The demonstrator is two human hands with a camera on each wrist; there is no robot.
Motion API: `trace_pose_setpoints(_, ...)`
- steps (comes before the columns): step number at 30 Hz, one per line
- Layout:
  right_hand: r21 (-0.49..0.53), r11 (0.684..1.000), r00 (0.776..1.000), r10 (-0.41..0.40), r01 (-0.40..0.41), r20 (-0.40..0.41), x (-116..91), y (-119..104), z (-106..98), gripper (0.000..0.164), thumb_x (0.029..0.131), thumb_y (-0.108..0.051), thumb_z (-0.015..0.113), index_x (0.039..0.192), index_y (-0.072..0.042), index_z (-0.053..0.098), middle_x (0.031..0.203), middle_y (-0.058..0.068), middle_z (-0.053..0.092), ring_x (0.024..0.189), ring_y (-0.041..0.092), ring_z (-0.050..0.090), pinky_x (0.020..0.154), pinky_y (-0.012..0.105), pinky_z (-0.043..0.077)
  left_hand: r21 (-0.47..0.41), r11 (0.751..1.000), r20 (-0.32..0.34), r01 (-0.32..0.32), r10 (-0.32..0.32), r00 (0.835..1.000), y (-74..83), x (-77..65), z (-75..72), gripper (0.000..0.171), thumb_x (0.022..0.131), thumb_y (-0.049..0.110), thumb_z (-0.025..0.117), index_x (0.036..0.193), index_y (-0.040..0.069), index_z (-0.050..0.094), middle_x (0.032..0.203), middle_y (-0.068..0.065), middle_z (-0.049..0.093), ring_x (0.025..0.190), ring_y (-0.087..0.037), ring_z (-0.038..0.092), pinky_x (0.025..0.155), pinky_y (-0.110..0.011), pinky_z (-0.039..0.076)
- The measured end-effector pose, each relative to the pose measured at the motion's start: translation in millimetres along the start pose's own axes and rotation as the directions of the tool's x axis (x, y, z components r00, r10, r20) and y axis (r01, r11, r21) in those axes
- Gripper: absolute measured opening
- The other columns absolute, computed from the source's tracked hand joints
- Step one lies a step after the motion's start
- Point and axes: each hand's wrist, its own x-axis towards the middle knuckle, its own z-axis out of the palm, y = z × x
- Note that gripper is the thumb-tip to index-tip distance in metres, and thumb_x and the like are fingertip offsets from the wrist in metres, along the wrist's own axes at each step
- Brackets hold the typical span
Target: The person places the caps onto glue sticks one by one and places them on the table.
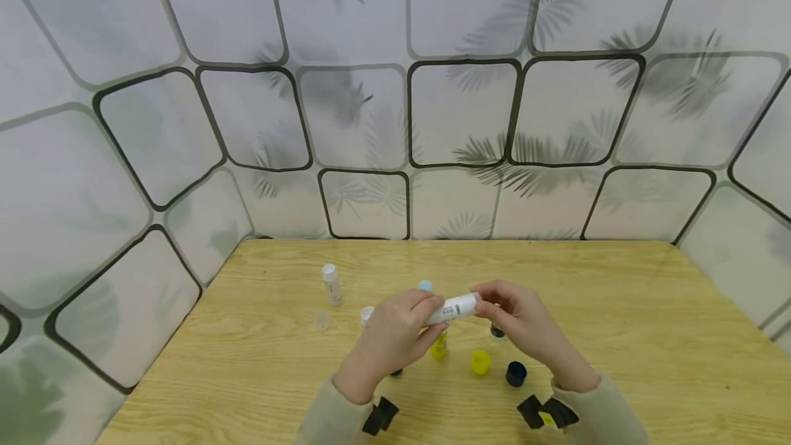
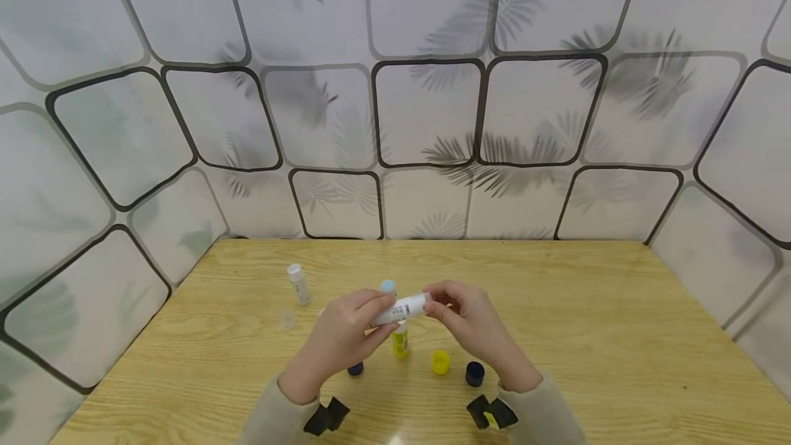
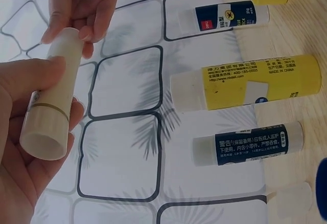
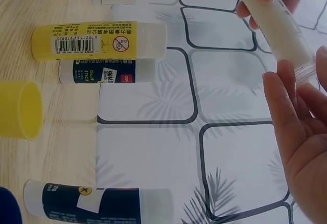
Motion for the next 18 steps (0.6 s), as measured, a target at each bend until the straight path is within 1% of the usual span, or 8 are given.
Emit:
trace_pose_setpoints(3,-0.028,0.999,0.999,-0.034,0.034,-0.009,-0.4,-0.9,-1.1,0.019,0.087,-0.002,0.053,0.104,0.003,0.058,0.089,0.009,0.062,0.067,0.009,0.056,0.054,0.026,0.048,-0.014,1.000,0.006,0.005,-0.005,1.000,0.2,0.7,-0.2,0.028,0.073,0.021,0.072,0.094,0.005,0.065,0.088,-0.003,0.062,0.076,-0.011,0.059,0.065,-0.018,0.048)
trace_pose_setpoints(6,-0.039,0.998,0.999,-0.048,0.048,-0.010,-0.3,-1.2,-1.8,0.019,0.086,-0.002,0.053,0.104,0.003,0.058,0.089,0.009,0.063,0.068,0.008,0.056,0.053,0.026,0.049,-0.024,1.000,0.005,0.010,-0.010,1.000,0.6,1.5,-0.8,0.027,0.074,0.022,0.072,0.094,0.005,0.065,0.088,-0.003,0.063,0.075,-0.011,0.059,0.065,-0.018,0.048)
trace_pose_setpoints(11,-0.034,0.999,0.999,-0.037,0.036,-0.002,0.0,-1.7,-2.7,0.020,0.087,-0.002,0.053,0.105,0.003,0.058,0.090,0.009,0.062,0.070,0.009,0.057,0.053,0.027,0.049,-0.032,0.999,-0.004,0.011,-0.011,1.000,0.4,2.0,0.1,0.026,0.074,0.021,0.072,0.093,0.005,0.065,0.086,-0.002,0.063,0.074,-0.010,0.059,0.064,-0.017,0.048)
trace_pose_setpoints(18,-0.012,1.000,1.000,-0.011,0.011,0.003,0.2,-4.7,-2.1,0.022,0.087,-0.003,0.053,0.107,0.004,0.056,0.093,0.011,0.060,0.078,0.012,0.058,0.059,0.027,0.051,-0.042,0.999,-0.007,0.020,-0.020,1.000,0.1,1.5,0.7,0.026,0.072,0.021,0.073,0.092,0.006,0.064,0.085,-0.002,0.062,0.072,-0.010,0.058,0.062,-0.017,0.048)
